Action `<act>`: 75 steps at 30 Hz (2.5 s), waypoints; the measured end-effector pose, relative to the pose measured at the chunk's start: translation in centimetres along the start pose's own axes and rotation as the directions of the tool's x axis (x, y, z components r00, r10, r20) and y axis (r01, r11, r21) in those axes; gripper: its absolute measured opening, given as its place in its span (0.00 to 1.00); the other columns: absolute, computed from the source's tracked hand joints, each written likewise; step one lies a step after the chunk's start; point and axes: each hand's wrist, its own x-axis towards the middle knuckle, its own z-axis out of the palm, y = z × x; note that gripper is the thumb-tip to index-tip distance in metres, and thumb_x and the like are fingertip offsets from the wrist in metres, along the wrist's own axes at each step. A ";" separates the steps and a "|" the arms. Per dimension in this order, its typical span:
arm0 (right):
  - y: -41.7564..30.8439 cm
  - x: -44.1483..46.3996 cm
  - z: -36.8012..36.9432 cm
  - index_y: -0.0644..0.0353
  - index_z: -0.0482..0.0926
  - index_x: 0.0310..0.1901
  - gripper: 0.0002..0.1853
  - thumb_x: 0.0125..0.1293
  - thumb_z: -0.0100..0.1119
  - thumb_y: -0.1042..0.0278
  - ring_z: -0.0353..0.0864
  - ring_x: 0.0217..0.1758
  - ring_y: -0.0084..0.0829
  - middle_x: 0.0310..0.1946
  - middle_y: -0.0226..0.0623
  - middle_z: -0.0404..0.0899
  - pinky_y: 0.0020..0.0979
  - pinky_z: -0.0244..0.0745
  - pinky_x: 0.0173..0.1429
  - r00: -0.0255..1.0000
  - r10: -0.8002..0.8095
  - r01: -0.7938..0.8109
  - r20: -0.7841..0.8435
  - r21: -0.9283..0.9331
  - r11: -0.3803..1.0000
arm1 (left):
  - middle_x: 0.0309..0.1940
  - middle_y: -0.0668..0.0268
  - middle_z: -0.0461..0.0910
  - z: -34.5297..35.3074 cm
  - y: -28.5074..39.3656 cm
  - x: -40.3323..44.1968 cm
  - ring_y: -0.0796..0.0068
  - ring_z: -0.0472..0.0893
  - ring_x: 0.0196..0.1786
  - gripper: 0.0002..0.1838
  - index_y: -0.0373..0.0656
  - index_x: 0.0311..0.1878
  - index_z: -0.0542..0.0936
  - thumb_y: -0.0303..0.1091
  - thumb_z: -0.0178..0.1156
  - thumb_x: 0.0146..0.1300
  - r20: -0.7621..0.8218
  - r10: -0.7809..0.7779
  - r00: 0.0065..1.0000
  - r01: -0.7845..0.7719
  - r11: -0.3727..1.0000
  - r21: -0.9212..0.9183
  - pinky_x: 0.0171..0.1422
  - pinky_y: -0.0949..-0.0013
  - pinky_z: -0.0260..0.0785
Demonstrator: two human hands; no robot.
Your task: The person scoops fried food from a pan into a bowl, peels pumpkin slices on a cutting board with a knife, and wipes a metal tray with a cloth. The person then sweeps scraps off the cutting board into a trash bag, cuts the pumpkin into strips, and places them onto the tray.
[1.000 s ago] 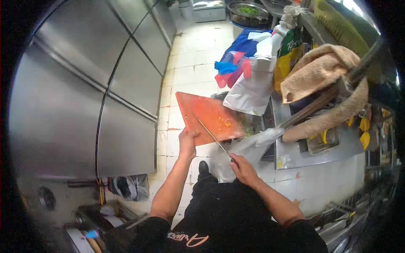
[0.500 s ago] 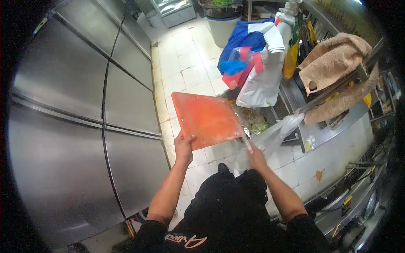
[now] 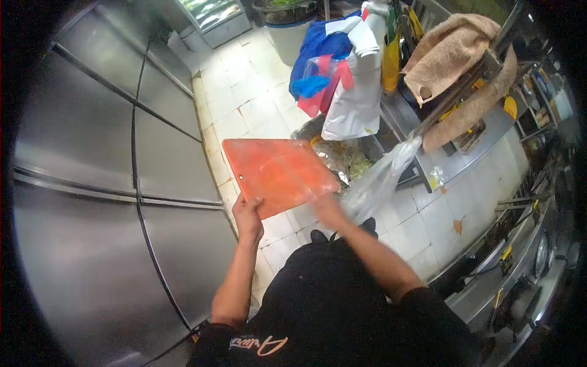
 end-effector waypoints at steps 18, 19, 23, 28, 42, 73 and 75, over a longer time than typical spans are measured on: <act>8.6 -0.4 -4.7 0.55 0.69 0.32 0.14 0.67 0.45 0.53 0.65 0.12 0.30 0.14 0.32 0.66 0.32 0.65 0.16 0.624 0.779 -0.631 0.062 0.628 0.456 | 0.46 0.59 0.77 -3.6 2.4 0.1 0.68 0.78 0.48 0.24 0.34 0.56 0.71 0.22 0.53 0.52 -0.088 -0.055 0.995 0.046 0.993 -0.106 0.57 0.64 0.70; 9.1 0.5 -3.2 0.55 0.69 0.32 0.16 0.68 0.44 0.51 0.65 0.12 0.30 0.14 0.32 0.66 0.33 0.65 0.16 0.581 0.800 -0.640 0.148 0.691 0.337 | 0.47 0.58 0.76 -4.3 2.5 -0.4 0.67 0.78 0.49 0.25 0.33 0.56 0.70 0.22 0.53 0.52 -0.162 -0.065 0.985 0.051 0.995 -0.086 0.57 0.63 0.70; 15.1 1.8 5.8 0.56 0.69 0.29 0.23 0.70 0.39 0.44 0.64 0.10 0.31 0.12 0.33 0.65 0.35 0.63 0.14 0.364 0.829 -0.677 0.424 0.732 -0.077 | 0.50 0.58 0.75 -7.6 3.0 -2.8 0.66 0.76 0.52 0.26 0.32 0.58 0.69 0.24 0.54 0.52 -0.369 -0.097 0.924 0.130 0.989 0.064 0.58 0.63 0.69; 7.8 -6.6 6.5 0.56 0.67 0.27 0.25 0.69 0.36 0.42 0.64 0.08 0.36 0.11 0.35 0.63 0.41 0.64 0.13 0.242 0.780 -0.817 0.577 0.554 -0.157 | 0.50 0.58 0.75 -9.5 3.3 -4.0 0.65 0.76 0.53 0.26 0.30 0.57 0.68 0.26 0.55 0.53 -0.284 -0.022 0.959 0.039 0.998 0.056 0.60 0.64 0.67; 5.4 -9.6 -2.0 0.56 0.68 0.19 0.29 0.68 0.38 0.41 0.62 0.09 0.29 0.09 0.34 0.63 0.35 0.60 0.13 0.303 0.774 -0.927 0.555 0.360 0.105 | 0.57 0.52 0.70 -6.1 8.5 -5.8 0.55 0.70 0.61 0.33 0.32 0.64 0.63 0.31 0.54 0.52 -0.065 -0.049 0.997 0.038 0.985 -0.166 0.65 0.51 0.64; 5.4 -37.7 -42.6 0.53 0.69 0.53 0.38 0.59 0.43 0.25 0.63 0.11 0.22 0.41 0.50 0.80 0.26 0.61 0.13 0.224 0.891 0.705 -0.395 0.697 0.132 | 0.58 0.60 0.70 46.5 -13.7 -20.4 0.64 0.72 0.59 0.30 0.38 0.64 0.63 0.25 0.54 0.54 0.762 -0.397 0.511 0.583 0.812 0.032 0.61 0.62 0.69; 6.1 -36.7 -45.4 0.51 0.65 0.58 0.39 0.59 0.43 0.25 0.62 0.11 0.22 0.48 0.49 0.76 0.26 0.60 0.13 0.199 0.840 0.740 -0.505 0.639 0.208 | 0.53 0.62 0.74 48.5 -15.0 -19.9 0.66 0.76 0.55 0.25 0.39 0.60 0.66 0.25 0.53 0.56 0.744 -0.441 0.502 0.573 0.814 0.096 0.59 0.61 0.69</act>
